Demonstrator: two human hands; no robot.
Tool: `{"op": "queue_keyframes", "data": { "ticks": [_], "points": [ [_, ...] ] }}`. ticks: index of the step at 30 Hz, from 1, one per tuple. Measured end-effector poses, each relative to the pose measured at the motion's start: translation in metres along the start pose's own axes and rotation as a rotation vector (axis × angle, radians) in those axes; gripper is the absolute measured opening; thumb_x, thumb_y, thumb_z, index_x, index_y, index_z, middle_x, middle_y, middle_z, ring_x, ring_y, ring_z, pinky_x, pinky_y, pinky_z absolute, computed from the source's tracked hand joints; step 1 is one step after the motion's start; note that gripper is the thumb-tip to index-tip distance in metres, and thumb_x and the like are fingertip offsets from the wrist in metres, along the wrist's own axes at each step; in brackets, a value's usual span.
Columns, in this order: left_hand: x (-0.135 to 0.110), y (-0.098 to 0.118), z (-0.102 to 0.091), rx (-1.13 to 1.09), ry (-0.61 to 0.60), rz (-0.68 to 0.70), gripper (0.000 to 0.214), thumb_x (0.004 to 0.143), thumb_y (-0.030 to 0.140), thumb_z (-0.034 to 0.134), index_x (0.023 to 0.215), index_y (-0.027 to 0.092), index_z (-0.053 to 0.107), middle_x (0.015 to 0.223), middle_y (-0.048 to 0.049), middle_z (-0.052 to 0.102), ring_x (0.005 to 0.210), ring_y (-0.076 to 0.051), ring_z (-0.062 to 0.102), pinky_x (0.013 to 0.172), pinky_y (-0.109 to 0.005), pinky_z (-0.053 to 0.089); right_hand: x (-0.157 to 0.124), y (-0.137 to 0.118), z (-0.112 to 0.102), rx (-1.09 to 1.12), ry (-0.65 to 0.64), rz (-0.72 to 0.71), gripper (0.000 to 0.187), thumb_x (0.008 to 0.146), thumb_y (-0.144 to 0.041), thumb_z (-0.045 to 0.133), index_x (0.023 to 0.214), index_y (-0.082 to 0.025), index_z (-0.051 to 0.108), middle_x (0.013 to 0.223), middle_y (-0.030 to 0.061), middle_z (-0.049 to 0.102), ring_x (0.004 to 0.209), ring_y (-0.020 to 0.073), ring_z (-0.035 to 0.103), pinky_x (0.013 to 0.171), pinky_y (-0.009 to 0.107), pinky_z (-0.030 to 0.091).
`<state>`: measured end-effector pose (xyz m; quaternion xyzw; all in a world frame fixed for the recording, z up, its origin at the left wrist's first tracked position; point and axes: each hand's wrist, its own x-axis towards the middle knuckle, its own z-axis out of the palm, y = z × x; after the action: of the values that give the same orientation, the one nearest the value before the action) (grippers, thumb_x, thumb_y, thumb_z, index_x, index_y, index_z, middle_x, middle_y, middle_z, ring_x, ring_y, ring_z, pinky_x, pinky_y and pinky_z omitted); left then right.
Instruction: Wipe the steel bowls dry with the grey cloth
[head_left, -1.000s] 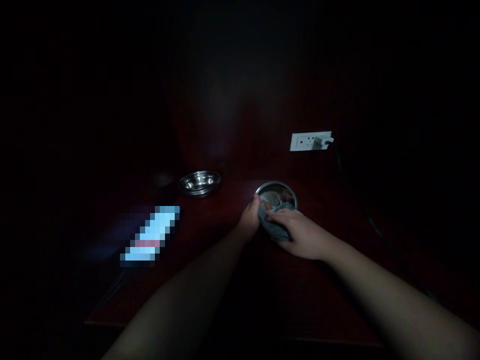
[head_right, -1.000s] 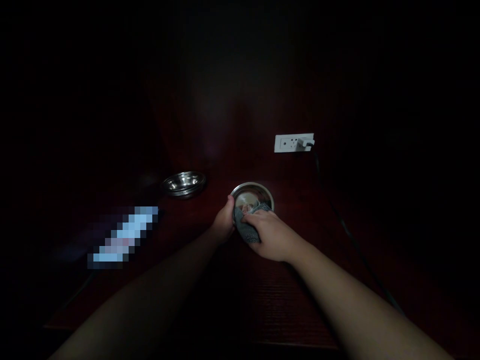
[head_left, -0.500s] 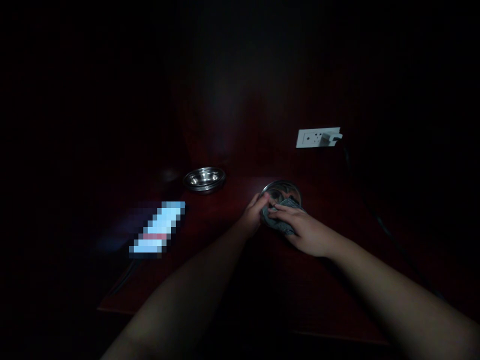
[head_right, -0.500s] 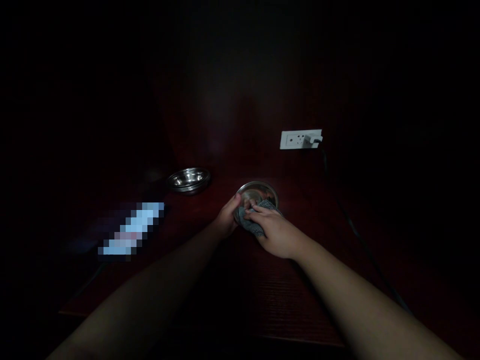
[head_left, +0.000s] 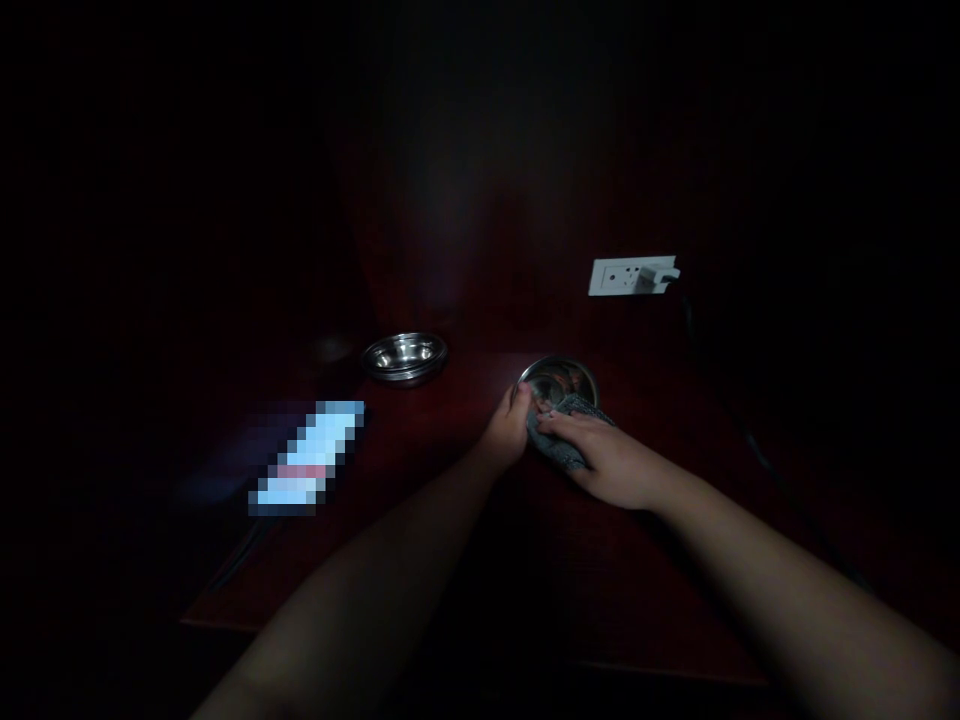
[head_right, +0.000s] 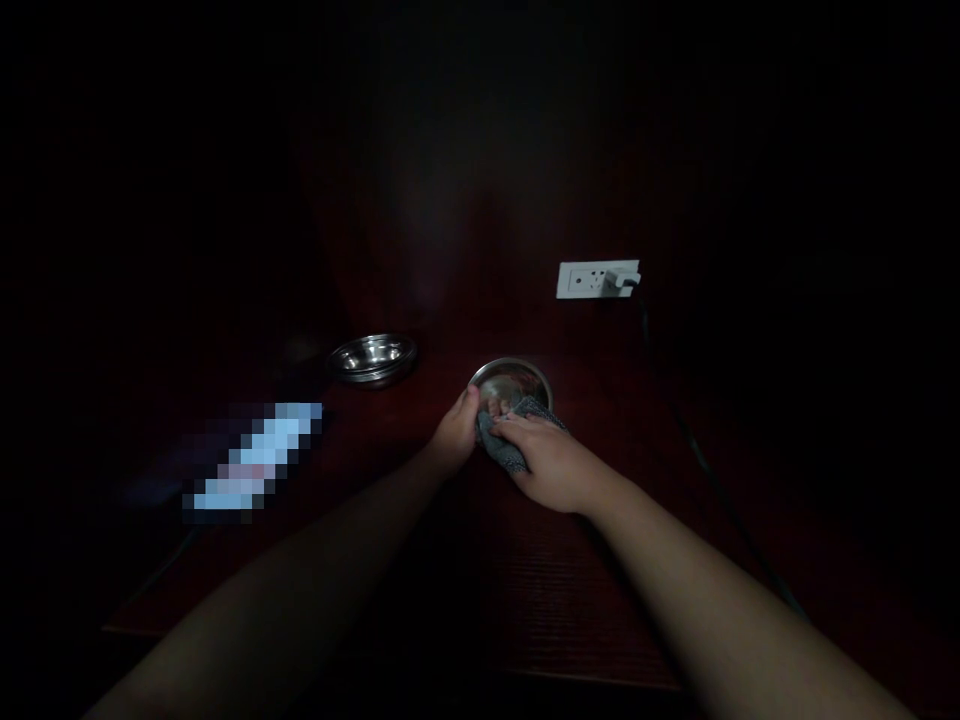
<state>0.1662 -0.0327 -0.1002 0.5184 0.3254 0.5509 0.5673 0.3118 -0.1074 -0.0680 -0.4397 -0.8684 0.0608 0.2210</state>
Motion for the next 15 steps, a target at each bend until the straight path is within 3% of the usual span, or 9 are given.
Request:
{"op": "queue_keyframes", "data": {
  "ticks": [5, 15],
  "points": [
    [-0.0021, 0.0015, -0.0002, 0.05, -0.047, 0.073, 0.046, 0.081, 0.06, 0.044, 0.093, 0.018, 0.061, 0.087, -0.0049, 0.066, 0.085, -0.018, 0.06, 0.086, -0.03, 0.043, -0.0005, -0.0003, -0.0012, 0.007, -0.005, 0.021, 0.055, 0.071, -0.011, 0.054, 0.126, -0.016, 0.052, 0.13, 0.0141, 0.055, 0.123, 0.0279, 0.049, 0.106, 0.048, 0.034],
    [-0.0051, 0.009, -0.0008, -0.196, -0.18, -0.054, 0.04, 0.071, 0.049, 0.065, 0.094, 0.017, 0.059, 0.075, -0.0003, 0.061, 0.069, -0.011, 0.057, 0.072, -0.025, 0.045, -0.0017, -0.0017, 0.0001, 0.083, -0.017, 0.01, 0.051, 0.076, -0.011, 0.049, 0.126, -0.017, 0.052, 0.133, 0.0116, 0.053, 0.125, 0.0246, 0.047, 0.106, 0.045, 0.037]
  ]
}}
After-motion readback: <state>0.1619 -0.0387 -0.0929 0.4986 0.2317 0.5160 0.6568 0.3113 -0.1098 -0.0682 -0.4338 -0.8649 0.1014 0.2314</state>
